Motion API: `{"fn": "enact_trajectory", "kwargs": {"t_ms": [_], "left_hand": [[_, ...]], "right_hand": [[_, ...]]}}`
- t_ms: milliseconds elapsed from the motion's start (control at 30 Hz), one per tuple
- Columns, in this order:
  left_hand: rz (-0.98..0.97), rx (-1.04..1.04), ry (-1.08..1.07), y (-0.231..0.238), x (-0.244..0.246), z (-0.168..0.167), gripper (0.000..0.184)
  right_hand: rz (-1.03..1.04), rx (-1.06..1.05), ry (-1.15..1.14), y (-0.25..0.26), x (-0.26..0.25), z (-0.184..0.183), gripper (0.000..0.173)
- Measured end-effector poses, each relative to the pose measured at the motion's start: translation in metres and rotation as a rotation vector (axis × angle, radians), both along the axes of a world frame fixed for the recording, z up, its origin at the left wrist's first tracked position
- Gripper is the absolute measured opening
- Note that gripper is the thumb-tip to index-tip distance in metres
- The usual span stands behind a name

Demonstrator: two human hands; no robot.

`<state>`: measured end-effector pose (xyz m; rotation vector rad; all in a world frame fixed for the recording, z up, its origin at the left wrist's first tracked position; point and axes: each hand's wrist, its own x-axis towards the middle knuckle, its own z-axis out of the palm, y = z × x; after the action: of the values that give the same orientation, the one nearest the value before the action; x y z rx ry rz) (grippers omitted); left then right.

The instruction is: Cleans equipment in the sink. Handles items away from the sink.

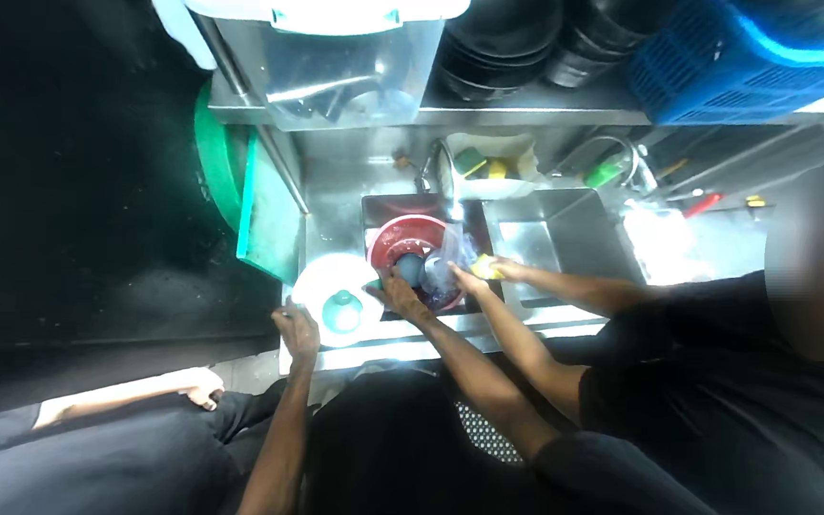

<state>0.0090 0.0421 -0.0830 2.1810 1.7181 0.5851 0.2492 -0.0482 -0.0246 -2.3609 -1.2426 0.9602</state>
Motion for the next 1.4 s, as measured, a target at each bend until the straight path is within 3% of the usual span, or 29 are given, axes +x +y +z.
{"fn": "enact_trajectory", "kwargs": {"t_ms": [100,267,467,600,800,900,1100,1400], "left_hand": [[0.011,-0.012,0.003,-0.002,-0.002,-0.003,0.047],[0.012,0.017,-0.072,0.003,-0.001,-0.004,0.05],[0.039,-0.034,-0.159,0.005,-0.008,-0.003,0.043],[0.061,-0.137,-0.118,-0.003,-0.015,0.001,0.043],[0.074,-0.188,-0.097,-0.002,-0.002,0.0,0.044],[0.087,-0.222,-0.097,-0.001,0.0,-0.007,0.044],[0.09,-0.219,-0.073,-0.009,0.002,-0.011,0.045],[0.047,-0.264,-0.124,0.001,0.003,-0.015,0.056]], "right_hand": [[-0.007,-0.003,-0.045,0.002,-0.013,-0.013,0.08],[0.016,0.033,-0.152,0.002,-0.015,-0.009,0.065],[0.127,-0.101,-0.193,0.01,-0.016,0.032,0.055],[0.146,-0.165,-0.228,0.026,-0.014,0.002,0.062],[0.049,0.043,-0.336,0.019,-0.017,-0.028,0.054],[0.039,0.048,-0.292,0.021,-0.008,-0.042,0.051],[0.02,0.053,-0.239,0.009,-0.01,-0.027,0.048],[-0.086,0.193,-0.203,0.0,-0.022,-0.052,0.046]]}}
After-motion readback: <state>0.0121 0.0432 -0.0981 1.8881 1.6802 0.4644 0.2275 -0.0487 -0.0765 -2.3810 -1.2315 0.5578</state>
